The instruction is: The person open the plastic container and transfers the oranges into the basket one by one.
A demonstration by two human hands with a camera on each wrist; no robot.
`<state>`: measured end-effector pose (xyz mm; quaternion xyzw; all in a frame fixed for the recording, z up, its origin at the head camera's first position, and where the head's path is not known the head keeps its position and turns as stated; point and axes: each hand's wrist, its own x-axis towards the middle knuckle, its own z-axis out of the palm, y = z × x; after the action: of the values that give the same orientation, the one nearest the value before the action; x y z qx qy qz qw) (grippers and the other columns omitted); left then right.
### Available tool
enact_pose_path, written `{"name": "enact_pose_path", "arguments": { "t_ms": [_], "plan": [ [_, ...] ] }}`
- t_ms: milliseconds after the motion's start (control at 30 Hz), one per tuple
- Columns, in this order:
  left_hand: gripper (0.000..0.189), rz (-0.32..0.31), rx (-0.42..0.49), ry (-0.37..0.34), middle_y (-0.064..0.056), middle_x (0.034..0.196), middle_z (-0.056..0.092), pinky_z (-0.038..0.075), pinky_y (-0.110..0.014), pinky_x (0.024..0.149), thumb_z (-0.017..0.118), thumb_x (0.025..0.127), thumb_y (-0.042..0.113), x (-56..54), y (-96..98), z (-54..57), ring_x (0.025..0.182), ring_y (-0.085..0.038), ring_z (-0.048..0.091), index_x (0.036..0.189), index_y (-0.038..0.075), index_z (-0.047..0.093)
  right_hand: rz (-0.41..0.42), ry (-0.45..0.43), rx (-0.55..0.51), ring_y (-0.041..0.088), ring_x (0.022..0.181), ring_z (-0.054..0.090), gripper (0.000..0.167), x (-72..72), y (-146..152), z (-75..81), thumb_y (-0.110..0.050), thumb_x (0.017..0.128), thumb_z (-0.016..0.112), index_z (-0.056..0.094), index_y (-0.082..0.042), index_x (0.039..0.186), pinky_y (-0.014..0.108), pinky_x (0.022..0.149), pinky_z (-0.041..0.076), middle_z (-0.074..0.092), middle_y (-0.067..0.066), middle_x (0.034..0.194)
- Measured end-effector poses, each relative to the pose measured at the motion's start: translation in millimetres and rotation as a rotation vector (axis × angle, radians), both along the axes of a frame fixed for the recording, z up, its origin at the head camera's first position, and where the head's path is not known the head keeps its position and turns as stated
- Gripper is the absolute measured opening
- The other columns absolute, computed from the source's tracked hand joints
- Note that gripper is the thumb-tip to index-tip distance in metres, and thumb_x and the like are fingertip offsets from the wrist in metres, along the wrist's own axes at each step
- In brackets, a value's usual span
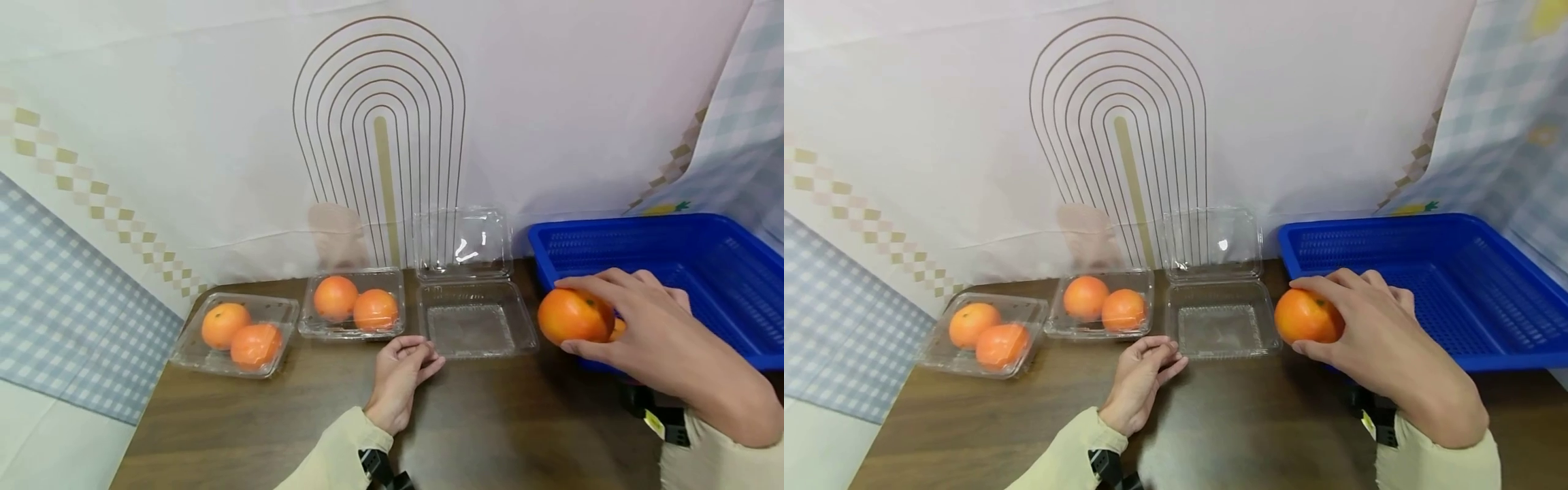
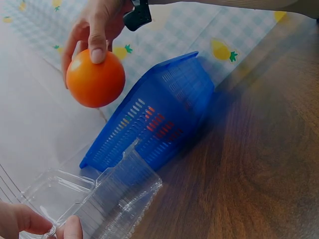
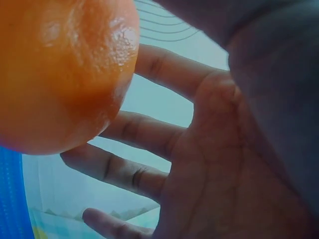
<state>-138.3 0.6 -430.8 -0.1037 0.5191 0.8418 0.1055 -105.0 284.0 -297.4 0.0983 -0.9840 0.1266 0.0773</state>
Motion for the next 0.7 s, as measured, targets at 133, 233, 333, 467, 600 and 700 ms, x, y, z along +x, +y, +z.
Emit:
{"name": "enact_pose_path", "arguments": {
  "t_ms": [133,233,333,467,600,700],
  "plan": [
    [0.022,0.005,0.001,0.004,-0.006,0.087,0.068,0.067,-0.031,0.081,0.065,0.092,-0.005,0.5,1.8,-1.3,0.078,-0.013,0.069,0.113,-0.007,0.056,-0.023,-0.031,0.006,0.035,0.105,0.045,0.072,0.5,7.5,-4.3,-0.059,0.076,0.084,0.061,-0.028,0.137,0.051,0.074,0.03,0.062,0.012,0.124],
    [0.023,0.008,-0.002,0.004,-0.006,0.087,0.068,0.067,-0.031,0.081,0.065,0.092,-0.005,0.2,2.0,-1.5,0.078,-0.013,0.069,0.113,-0.008,0.056,-0.03,-0.046,0.01,0.036,0.105,0.045,0.073,-0.6,10.9,-5.9,-0.06,0.076,0.084,0.061,-0.028,0.137,0.051,0.073,0.031,0.062,0.013,0.125],
    [0.024,0.008,-0.006,0.002,-0.006,0.087,0.067,0.067,-0.03,0.081,0.066,0.091,-0.005,0.1,1.9,-1.6,0.078,-0.013,0.069,0.113,-0.008,0.056,-0.038,-0.04,0.014,0.038,0.105,0.046,0.074,-0.8,13.4,-7.0,-0.059,0.076,0.084,0.061,-0.027,0.137,0.05,0.071,0.032,0.061,0.016,0.128],
    [0.024,0.006,-0.007,0.003,-0.006,0.087,0.067,0.067,-0.03,0.081,0.065,0.091,-0.005,-0.1,1.9,-1.0,0.078,-0.012,0.069,0.113,-0.008,0.056,-0.052,-0.036,0.012,0.04,0.105,0.046,0.076,0.3,17.4,-7.3,-0.059,0.076,0.084,0.06,-0.025,0.139,0.054,0.071,0.034,0.06,0.019,0.129],
    [0.024,0.005,-0.008,0.007,-0.007,0.087,0.067,0.067,-0.031,0.082,0.065,0.091,-0.005,-0.3,1.4,-1.5,0.078,-0.012,0.068,0.114,-0.009,0.056,-0.075,-0.061,0.018,0.042,0.104,0.045,0.079,1.4,21.0,-6.3,-0.061,0.077,0.082,0.058,-0.023,0.141,0.056,0.07,0.035,0.058,0.022,0.129],
    [0.025,0.005,-0.007,-0.006,-0.007,0.087,0.067,0.067,-0.031,0.082,0.066,0.091,-0.005,0.0,0.8,-1.8,0.078,-0.012,0.068,0.114,-0.009,0.055,-0.101,-0.09,0.03,0.045,0.105,0.044,0.081,1.6,21.7,-5.6,-0.065,0.077,0.08,0.056,-0.022,0.142,0.057,0.07,0.036,0.056,0.025,0.131]
  ]
}}
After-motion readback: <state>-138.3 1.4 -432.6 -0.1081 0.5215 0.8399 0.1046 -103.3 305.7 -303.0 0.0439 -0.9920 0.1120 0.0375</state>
